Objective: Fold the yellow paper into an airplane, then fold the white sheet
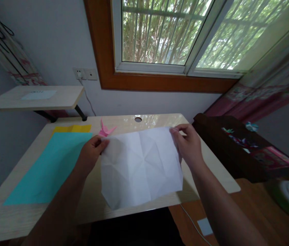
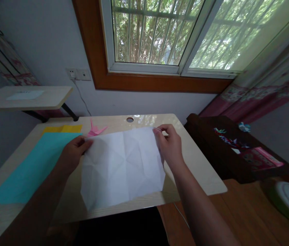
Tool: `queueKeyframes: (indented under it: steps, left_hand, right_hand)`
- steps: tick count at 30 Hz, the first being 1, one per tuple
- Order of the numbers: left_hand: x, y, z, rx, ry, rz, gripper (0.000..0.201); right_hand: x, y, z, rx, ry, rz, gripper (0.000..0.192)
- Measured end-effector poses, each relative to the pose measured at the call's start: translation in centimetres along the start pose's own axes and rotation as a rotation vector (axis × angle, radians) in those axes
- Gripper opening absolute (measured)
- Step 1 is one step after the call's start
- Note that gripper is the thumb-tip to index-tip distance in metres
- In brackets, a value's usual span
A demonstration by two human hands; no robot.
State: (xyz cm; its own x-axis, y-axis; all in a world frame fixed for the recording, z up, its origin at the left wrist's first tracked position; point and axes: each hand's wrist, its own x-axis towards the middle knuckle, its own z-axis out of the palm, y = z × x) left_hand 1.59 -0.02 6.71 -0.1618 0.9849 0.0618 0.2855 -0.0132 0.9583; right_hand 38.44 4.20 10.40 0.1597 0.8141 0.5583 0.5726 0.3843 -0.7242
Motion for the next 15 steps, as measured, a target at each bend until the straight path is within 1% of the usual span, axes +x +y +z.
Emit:
queueKeyframes:
  steps: [2,4,6,7,9,11,12,13,14,15]
  left_hand:
    - [1.2,-0.7,0.1,0.328,0.018,0.058,0.028]
    - [1.7,-1.8,0.5,0.639,0.024,0.124,0.022]
    - [1.7,-2.8,1.1,0.844,-0.012,0.168,0.019]
    - [1.5,-3.2,1.4,0.911,-0.021,0.189,0.019]
    - [1.2,-3.4,1.8,0.996,0.015,0.255,0.024]
    - [1.0,-2.9,2.0,1.023,0.075,0.367,0.033]
    - [0.8,-2.4,2.2,1.02,0.084,0.432,0.037]
    - [0.7,-1.9,2.5,1.01,0.07,0.498,0.039]
    - [0.5,-1.4,3.0,0.997,0.023,0.559,0.04]
    - [0.1,-0.9,3.7,0.982,-0.054,0.613,0.042]
  right_hand:
    - [0.2,1.6,1.4,-0.121,-0.169,0.038,0.018]
    - [-0.2,3.4,3.0,-0.229,-0.248,0.08,0.017]
    - [-1.0,5.1,4.7,-0.277,-0.336,0.117,0.023]
    - [-1.5,5.8,5.4,-0.295,-0.358,0.12,0.026]
    - [-2.4,6.9,6.4,-0.353,-0.385,0.103,0.029]
    - [-3.0,7.6,6.9,-0.402,-0.396,0.092,0.031]
    - [-3.1,7.8,7.0,-0.422,-0.402,0.088,0.032]
    - [-3.1,8.0,7.1,-0.439,-0.412,0.085,0.033]
    - [-3.1,8.1,7.2,-0.454,-0.424,0.082,0.034]
    - [-3.1,8.2,7.2,-0.47,-0.436,0.079,0.035]
